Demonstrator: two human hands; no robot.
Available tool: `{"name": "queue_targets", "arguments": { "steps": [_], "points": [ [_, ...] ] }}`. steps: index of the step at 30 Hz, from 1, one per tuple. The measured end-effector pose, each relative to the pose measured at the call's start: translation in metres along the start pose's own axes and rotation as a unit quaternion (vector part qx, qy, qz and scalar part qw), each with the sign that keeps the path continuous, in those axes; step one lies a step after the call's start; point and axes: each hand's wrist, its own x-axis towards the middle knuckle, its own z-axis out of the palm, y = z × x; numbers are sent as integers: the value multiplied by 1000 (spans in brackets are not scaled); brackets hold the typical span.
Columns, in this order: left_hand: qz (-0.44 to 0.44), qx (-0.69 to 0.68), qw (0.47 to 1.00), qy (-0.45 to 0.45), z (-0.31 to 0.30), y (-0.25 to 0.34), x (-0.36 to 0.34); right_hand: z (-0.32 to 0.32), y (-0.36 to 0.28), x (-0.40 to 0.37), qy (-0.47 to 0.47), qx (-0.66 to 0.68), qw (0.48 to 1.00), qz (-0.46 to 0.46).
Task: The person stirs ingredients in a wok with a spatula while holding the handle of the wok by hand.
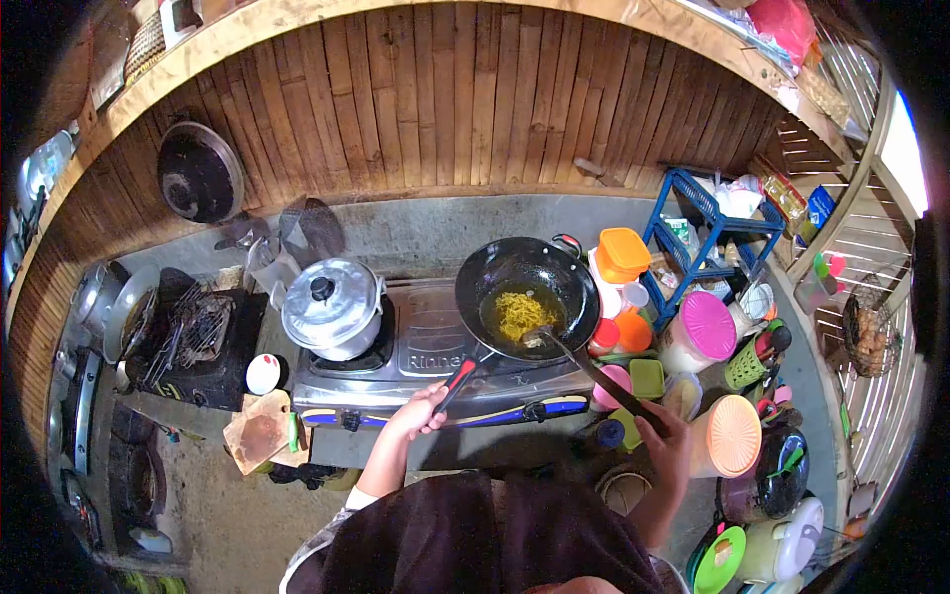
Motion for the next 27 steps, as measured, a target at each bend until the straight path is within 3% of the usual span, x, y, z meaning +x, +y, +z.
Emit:
{"name": "queue_targets", "arguments": {
  "steps": [5, 8, 10, 14, 17, 22, 27],
  "points": [
    [2, 7, 1000, -2, 3, 5, -4, 20, 24, 10, -27, 44, 998, 26],
    [-6, 6, 1000, 3, 4, 4, -4, 32, 28, 16, -39, 2, 999, -2],
    [-15, 1, 1000, 10, 5, 5, -5, 45, 24, 18, -42, 121, 991, 25],
    [-7, 15, 1000, 18, 7, 7, -7, 67, 53, 33, -41, 59, 997, -32],
    [-4, 13, 1000, 6, 2, 1, -1, 90, 56, 41, -21, 187, 982, -17],
    [-4, -1, 1000, 1, 2, -2, 2, 106, 71, 51, -36, 117, 992, -18],
    [-3, -2, 1000, 7, 4, 1, -1, 97, 81, 44, 1, 188, 982, -17]
  ]
}}
